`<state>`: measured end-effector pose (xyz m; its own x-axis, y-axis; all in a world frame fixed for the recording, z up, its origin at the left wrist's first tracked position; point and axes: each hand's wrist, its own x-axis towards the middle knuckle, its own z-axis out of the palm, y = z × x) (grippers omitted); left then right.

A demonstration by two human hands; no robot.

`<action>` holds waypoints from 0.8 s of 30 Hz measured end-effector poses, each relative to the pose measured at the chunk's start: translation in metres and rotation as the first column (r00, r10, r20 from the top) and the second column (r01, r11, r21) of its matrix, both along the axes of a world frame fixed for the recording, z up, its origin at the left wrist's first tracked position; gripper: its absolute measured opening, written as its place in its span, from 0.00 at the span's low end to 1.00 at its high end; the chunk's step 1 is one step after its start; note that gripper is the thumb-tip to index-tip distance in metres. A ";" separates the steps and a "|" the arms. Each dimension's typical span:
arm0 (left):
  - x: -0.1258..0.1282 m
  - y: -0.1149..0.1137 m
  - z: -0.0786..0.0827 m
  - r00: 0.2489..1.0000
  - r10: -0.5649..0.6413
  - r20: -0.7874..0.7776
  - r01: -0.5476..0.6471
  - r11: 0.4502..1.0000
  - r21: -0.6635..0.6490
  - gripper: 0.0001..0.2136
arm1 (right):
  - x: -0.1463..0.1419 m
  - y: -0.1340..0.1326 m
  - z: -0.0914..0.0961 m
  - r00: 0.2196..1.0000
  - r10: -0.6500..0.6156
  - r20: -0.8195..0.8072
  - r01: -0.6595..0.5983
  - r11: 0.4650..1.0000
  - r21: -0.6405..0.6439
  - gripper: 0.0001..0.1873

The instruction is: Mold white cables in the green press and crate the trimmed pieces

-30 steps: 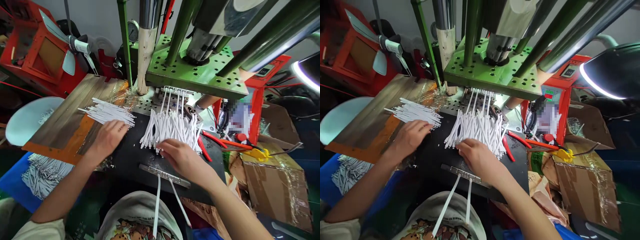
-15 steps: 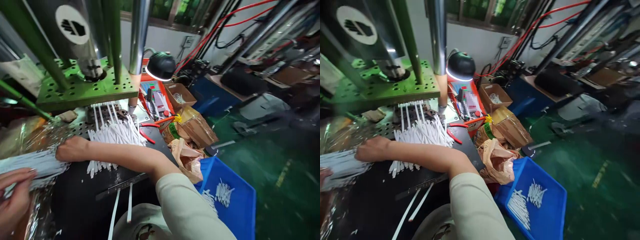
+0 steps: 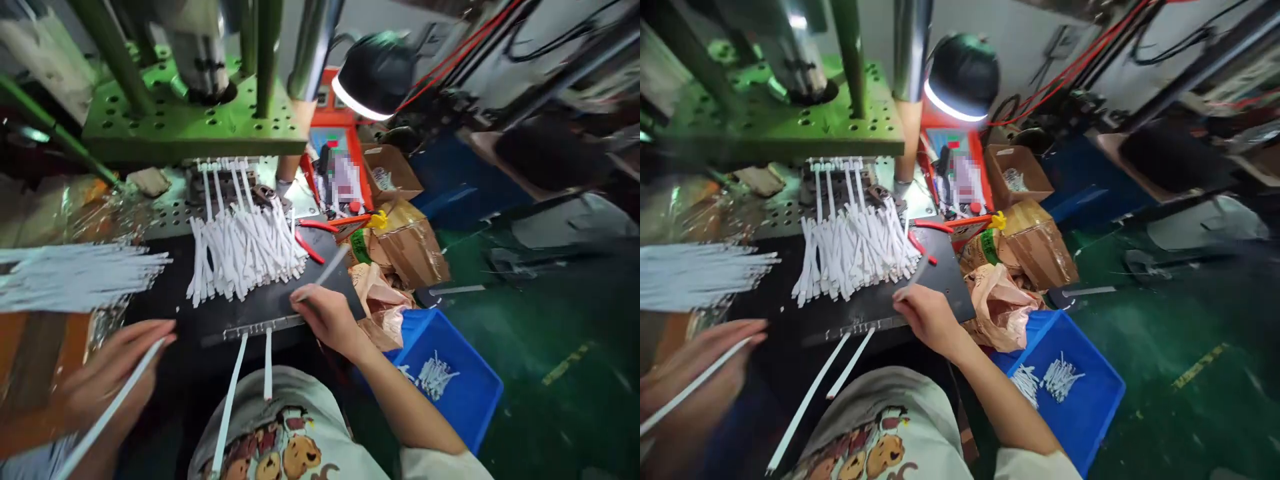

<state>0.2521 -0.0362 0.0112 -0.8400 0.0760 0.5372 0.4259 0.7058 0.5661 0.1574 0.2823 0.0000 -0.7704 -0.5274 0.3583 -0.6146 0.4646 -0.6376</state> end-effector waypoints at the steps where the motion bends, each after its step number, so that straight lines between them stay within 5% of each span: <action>1: 0.002 0.010 -0.007 1.000 0.020 0.022 -0.020 1.000 0.007 0.08 | 0.010 0.004 -0.008 0.999 -0.003 0.040 0.006 0.997 -0.079 0.04; 7: -0.003 0.050 -0.035 0.988 -0.107 0.110 0.113 0.993 -0.045 0.06 | 0.033 -0.015 -0.024 0.997 0.071 -0.034 -0.074 0.995 -0.066 0.04; 11: -0.002 0.046 -0.034 0.985 -0.143 0.094 0.154 0.981 -0.121 0.07 | 0.029 -0.018 -0.023 0.991 0.105 -0.084 -0.102 0.994 0.039 0.05; 24: -0.009 0.039 -0.031 0.983 -0.129 0.132 0.144 0.984 -0.109 0.05 | 0.032 -0.012 -0.024 0.997 0.069 0.037 -0.065 0.994 -0.092 0.07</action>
